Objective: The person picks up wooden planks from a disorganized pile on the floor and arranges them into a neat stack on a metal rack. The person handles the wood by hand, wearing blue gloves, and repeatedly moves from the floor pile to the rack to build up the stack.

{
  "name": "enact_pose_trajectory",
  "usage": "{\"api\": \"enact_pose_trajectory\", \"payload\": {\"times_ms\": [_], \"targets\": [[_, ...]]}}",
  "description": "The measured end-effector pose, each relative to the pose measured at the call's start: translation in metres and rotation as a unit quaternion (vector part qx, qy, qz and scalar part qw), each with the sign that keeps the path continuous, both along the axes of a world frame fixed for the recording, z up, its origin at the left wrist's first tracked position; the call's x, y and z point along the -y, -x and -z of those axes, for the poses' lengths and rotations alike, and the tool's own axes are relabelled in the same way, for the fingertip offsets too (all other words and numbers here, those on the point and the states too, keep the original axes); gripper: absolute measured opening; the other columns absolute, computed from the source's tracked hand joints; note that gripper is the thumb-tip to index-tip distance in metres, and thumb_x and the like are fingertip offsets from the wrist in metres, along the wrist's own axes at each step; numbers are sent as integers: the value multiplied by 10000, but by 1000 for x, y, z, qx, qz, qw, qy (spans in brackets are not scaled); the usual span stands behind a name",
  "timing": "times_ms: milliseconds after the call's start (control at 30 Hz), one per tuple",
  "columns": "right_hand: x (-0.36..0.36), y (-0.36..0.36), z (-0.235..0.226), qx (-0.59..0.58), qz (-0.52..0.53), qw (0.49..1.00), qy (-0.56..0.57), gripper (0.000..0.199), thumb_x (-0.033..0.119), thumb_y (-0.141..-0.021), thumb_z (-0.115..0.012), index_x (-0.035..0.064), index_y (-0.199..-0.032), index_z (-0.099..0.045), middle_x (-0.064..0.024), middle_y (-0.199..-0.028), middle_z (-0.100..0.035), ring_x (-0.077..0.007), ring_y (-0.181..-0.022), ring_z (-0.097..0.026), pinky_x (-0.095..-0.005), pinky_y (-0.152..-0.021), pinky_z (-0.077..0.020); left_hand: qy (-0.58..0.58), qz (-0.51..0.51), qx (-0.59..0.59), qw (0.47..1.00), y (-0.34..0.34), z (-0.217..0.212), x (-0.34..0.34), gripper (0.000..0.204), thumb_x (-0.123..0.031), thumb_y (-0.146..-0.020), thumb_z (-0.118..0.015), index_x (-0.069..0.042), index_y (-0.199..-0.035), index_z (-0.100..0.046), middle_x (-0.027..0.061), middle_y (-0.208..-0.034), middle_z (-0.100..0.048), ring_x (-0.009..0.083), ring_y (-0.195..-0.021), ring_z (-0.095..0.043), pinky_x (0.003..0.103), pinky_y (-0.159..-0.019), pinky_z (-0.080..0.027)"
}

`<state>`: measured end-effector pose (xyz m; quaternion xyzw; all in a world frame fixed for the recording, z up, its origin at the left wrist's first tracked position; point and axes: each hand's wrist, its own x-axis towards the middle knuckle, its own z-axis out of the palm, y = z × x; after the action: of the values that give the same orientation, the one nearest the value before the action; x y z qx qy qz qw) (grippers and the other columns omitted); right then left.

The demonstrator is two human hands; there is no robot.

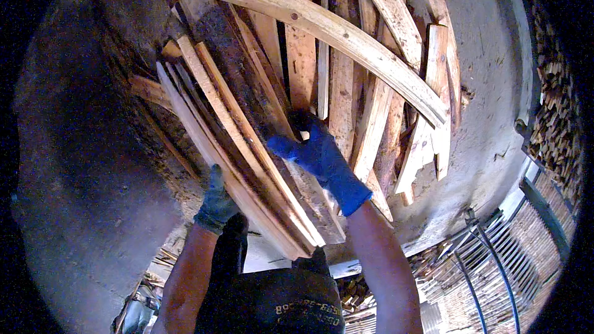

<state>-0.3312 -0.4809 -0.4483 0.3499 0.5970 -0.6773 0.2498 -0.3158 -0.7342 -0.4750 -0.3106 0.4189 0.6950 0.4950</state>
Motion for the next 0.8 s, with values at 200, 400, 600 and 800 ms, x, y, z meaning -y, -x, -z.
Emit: {"api": "enact_pose_trajectory", "payload": {"times_ms": [200,400,600,800], "targets": [[-23,15,-5,7,-57,996,73,536,373,-750,-701,1,-1117,-579,-89,-1039,-624,-159,-925,-571,-286,-833,-449,143,294,-112,939,19,-14,-5,678,-542,-823,-553,-23,-1250,-454,64,-1121,-519,143,-1005,-471,292,-903,-378],[-5,-11,6,30,-208,966,-148,564,290,-784,-673,2,-1222,-467,-124,-1092,-580,-182,-979,-551,-305,-868,-432,-3,10,42,999,15,-27,-20,662,-421,-844,-588,-23,-1319,-355,70,-1248,-455,171,-1140,-433,302,-974,-344],[1,-17,-1,-101,-18,992,-67,588,299,-743,-719,-3,-1190,-486,-127,-1061,-592,-203,-959,-571,-327,-833,-460,-71,-78,41,994,4,-21,-33,655,-508,-879,-448,-82,-1355,-303,117,-1316,-418,270,-1209,-409,398,-1032,-316],[-18,-1,-43,17,-25,994,105,588,370,-749,-714,-4,-1162,-524,-52,-971,-605,-114,-870,-559,-227,-763,-460,-83,-66,6,994,1,-76,-32,640,-463,-896,-454,-45,-1354,-295,114,-1326,-404,249,-1225,-393,399,-1036,-313]]}}
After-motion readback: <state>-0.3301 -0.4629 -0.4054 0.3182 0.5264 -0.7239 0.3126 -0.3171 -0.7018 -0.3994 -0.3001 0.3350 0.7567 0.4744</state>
